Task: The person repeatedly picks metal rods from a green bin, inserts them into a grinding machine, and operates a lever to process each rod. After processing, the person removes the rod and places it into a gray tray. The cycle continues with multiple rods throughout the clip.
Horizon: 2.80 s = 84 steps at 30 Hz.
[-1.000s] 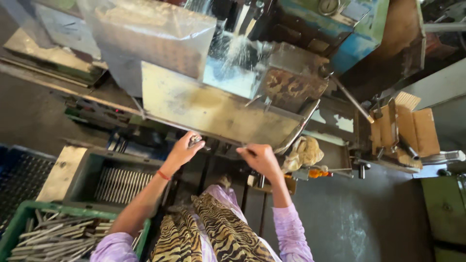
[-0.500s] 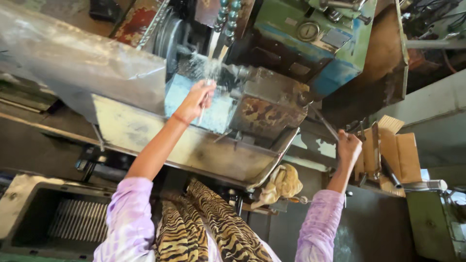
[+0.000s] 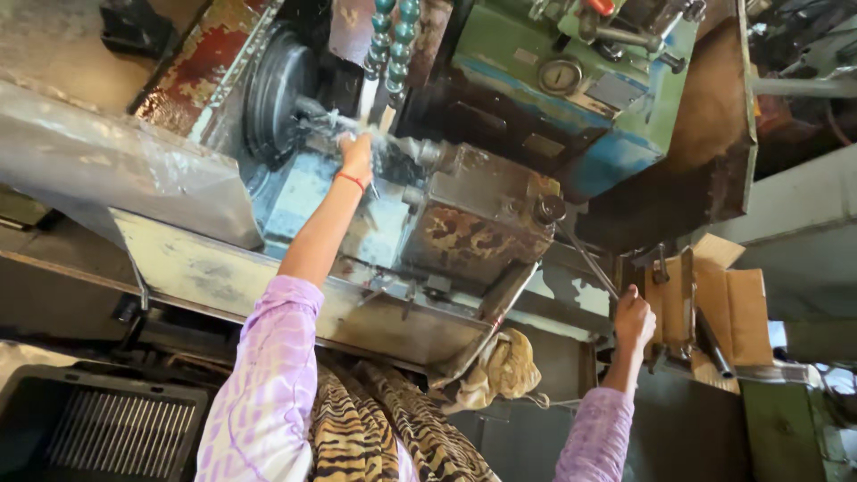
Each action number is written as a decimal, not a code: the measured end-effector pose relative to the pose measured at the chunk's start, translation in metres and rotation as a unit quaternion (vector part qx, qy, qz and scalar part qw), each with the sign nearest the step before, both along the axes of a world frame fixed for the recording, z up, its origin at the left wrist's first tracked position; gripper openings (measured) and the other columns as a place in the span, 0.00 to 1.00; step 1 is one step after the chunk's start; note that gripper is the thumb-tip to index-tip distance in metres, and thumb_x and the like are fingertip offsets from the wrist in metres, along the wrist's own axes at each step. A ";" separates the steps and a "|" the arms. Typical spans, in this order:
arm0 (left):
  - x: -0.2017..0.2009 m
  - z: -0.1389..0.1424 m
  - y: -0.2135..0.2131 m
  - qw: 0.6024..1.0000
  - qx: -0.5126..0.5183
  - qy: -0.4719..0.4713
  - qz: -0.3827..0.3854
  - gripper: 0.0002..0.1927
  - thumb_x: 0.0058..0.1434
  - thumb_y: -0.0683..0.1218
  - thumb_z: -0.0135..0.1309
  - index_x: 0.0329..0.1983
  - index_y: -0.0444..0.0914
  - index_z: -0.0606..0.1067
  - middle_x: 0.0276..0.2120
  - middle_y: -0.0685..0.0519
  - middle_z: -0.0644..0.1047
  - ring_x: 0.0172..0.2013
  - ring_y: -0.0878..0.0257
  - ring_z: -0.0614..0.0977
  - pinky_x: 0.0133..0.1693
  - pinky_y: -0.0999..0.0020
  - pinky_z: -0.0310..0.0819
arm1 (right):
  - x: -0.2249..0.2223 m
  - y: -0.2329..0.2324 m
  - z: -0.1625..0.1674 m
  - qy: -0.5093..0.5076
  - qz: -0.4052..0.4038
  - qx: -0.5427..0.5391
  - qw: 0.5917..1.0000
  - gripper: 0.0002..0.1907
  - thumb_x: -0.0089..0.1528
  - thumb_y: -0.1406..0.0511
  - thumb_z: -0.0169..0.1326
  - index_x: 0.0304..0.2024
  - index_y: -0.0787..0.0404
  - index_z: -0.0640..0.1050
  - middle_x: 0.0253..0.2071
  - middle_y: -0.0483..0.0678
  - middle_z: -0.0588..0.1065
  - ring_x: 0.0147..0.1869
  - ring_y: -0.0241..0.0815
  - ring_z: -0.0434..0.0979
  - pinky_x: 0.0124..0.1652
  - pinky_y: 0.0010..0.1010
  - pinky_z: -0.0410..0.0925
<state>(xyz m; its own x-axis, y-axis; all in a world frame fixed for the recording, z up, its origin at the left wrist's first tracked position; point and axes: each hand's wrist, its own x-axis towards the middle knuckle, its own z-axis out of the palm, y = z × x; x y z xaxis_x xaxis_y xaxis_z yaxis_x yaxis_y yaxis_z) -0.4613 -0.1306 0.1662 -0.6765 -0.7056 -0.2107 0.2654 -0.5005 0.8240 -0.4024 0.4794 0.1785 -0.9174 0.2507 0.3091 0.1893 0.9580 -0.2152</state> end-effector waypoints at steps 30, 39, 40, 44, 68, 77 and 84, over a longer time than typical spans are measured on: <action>-0.013 -0.027 -0.016 0.994 0.070 -0.030 -0.073 0.05 0.59 0.41 0.47 0.30 0.46 0.67 0.17 0.59 0.64 0.13 0.66 0.64 0.15 0.67 0.51 | 0.000 -0.015 -0.013 0.079 -0.075 0.029 0.994 0.33 0.75 0.49 0.43 0.28 0.65 0.81 0.29 0.65 0.77 0.36 0.72 0.78 0.38 0.60 0.70; -0.010 -0.025 -0.020 0.992 0.080 -0.057 -0.082 0.09 0.63 0.44 0.51 0.44 0.48 0.66 0.26 0.56 0.67 0.20 0.61 0.70 0.20 0.63 0.58 | 0.001 -0.016 -0.012 0.065 -0.081 0.013 0.995 0.32 0.75 0.48 0.42 0.31 0.64 0.82 0.32 0.66 0.78 0.39 0.72 0.78 0.41 0.61 0.70; -0.009 -0.025 -0.021 0.989 0.091 -0.069 -0.092 0.13 0.62 0.43 0.51 0.48 0.50 0.66 0.29 0.56 0.69 0.24 0.61 0.73 0.22 0.63 0.62 | 0.004 -0.016 -0.013 0.057 -0.082 0.009 0.995 0.32 0.75 0.48 0.42 0.31 0.64 0.83 0.32 0.66 0.78 0.40 0.73 0.78 0.41 0.61 0.70; -0.005 -0.027 -0.026 0.987 0.106 -0.053 -0.113 0.22 0.64 0.43 0.52 0.58 0.56 0.64 0.39 0.55 0.73 0.32 0.58 0.78 0.28 0.61 0.73 | 0.018 -0.019 -0.021 0.047 -0.088 0.014 0.995 0.32 0.75 0.47 0.40 0.35 0.63 0.84 0.34 0.67 0.78 0.41 0.74 0.78 0.43 0.62 0.70; -0.022 -0.017 -0.005 0.977 0.132 0.066 -0.155 0.25 0.64 0.42 0.53 0.59 0.53 0.59 0.53 0.56 0.68 0.50 0.51 0.78 0.52 0.38 0.73 | -0.002 -0.012 -0.021 0.110 -0.079 0.023 0.991 0.30 0.74 0.49 0.46 0.29 0.63 0.82 0.29 0.62 0.77 0.35 0.69 0.78 0.37 0.59 0.69; -0.020 -0.027 -0.014 0.977 0.178 0.014 -0.115 0.26 0.63 0.40 0.53 0.59 0.53 0.58 0.53 0.52 0.67 0.47 0.51 0.76 0.51 0.36 0.73 | -0.001 -0.013 -0.020 0.108 -0.083 0.022 0.991 0.30 0.74 0.49 0.47 0.28 0.63 0.82 0.28 0.62 0.77 0.34 0.69 0.78 0.37 0.58 0.69; -0.017 -0.024 -0.017 0.968 0.246 0.049 -0.026 0.27 0.62 0.38 0.53 0.58 0.52 0.57 0.54 0.51 0.67 0.47 0.50 0.77 0.50 0.38 0.72 | -0.001 -0.013 -0.019 0.095 -0.076 0.018 0.992 0.30 0.74 0.49 0.46 0.29 0.63 0.83 0.28 0.62 0.77 0.35 0.69 0.78 0.39 0.57 0.70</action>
